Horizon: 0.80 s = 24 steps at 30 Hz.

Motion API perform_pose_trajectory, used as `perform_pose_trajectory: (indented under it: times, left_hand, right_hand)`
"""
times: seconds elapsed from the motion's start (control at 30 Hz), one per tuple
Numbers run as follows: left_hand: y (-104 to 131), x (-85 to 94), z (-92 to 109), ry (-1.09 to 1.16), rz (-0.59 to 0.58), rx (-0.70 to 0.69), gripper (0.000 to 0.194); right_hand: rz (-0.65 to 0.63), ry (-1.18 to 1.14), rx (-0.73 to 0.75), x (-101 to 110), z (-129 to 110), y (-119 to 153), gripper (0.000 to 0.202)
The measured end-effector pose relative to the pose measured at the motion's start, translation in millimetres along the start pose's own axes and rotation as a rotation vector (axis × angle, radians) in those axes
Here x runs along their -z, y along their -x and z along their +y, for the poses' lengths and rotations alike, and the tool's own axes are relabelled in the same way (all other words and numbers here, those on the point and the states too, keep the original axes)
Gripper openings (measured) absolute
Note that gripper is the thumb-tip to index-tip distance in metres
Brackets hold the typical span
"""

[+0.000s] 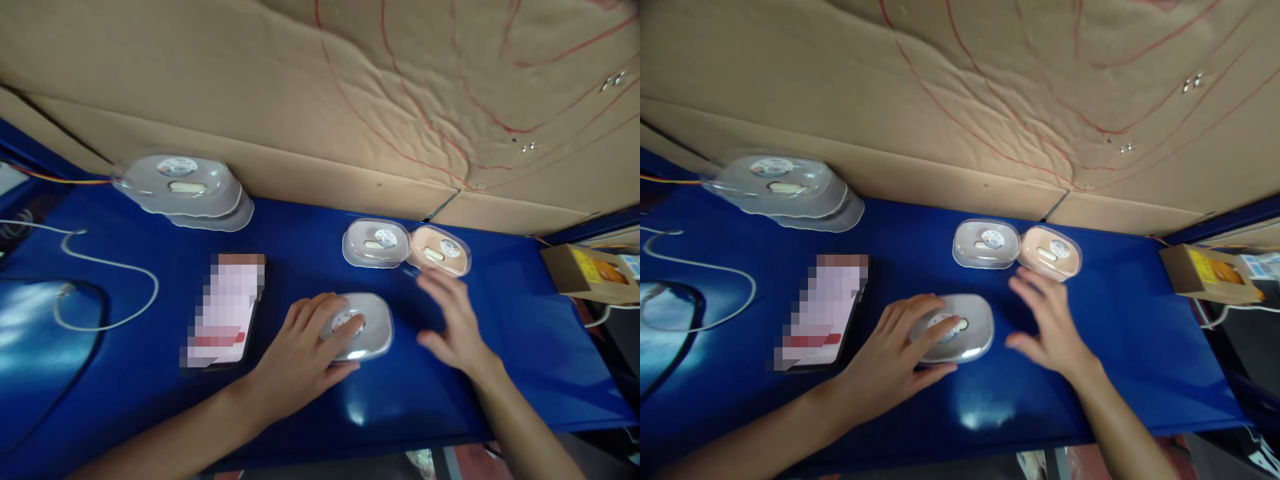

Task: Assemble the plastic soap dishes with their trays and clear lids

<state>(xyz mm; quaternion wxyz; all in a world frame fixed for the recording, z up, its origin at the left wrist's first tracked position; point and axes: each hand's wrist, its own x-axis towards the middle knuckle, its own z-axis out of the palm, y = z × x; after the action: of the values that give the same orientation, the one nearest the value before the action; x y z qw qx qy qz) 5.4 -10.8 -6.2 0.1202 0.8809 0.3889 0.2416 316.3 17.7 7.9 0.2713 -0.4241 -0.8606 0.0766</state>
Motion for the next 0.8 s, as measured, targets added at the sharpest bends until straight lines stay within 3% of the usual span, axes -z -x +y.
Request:
perform_pose_trajectory:
  times: [0.1, 0.17, 0.3, 0.47, 0.67, 0.8]
  left_hand:
    - [4.7, -8.0, -2.1, 0.119, -0.004, -0.062, 0.061]
    - [7.3, -12.3, -4.4, 0.185, -0.001, -0.074, 0.067]
    - [10.2, -15.7, -7.2, 0.356, -0.050, 0.050, 0.082]
    - [10.5, -14.4, -9.1, 0.558, -0.147, 0.258, 0.106]
    - [12.6, -11.9, -7.4, 0.548, -0.195, 0.332, 0.114]
    - [17.7, -7.2, -0.9, 0.643, -0.261, 0.273, 0.117]
  right_hand:
    - [-0.256, -0.142, 0.189, -18.8, -27.5, -2.2, 0.107]
    - [-0.304, -0.170, 0.237, -29.0, -37.0, -3.5, 0.108]
    - [-0.270, -0.190, 0.193, -34.0, -35.7, -3.4, 0.098]
    - [-0.233, -0.394, 0.091, -25.9, -27.0, -2.4, 0.089]
    - [-0.144, -0.251, -0.002, -8.6, -4.0, -3.1, 0.076]
    - [-0.115, -0.098, -0.024, -7.0, 18.1, -4.9, 0.071]
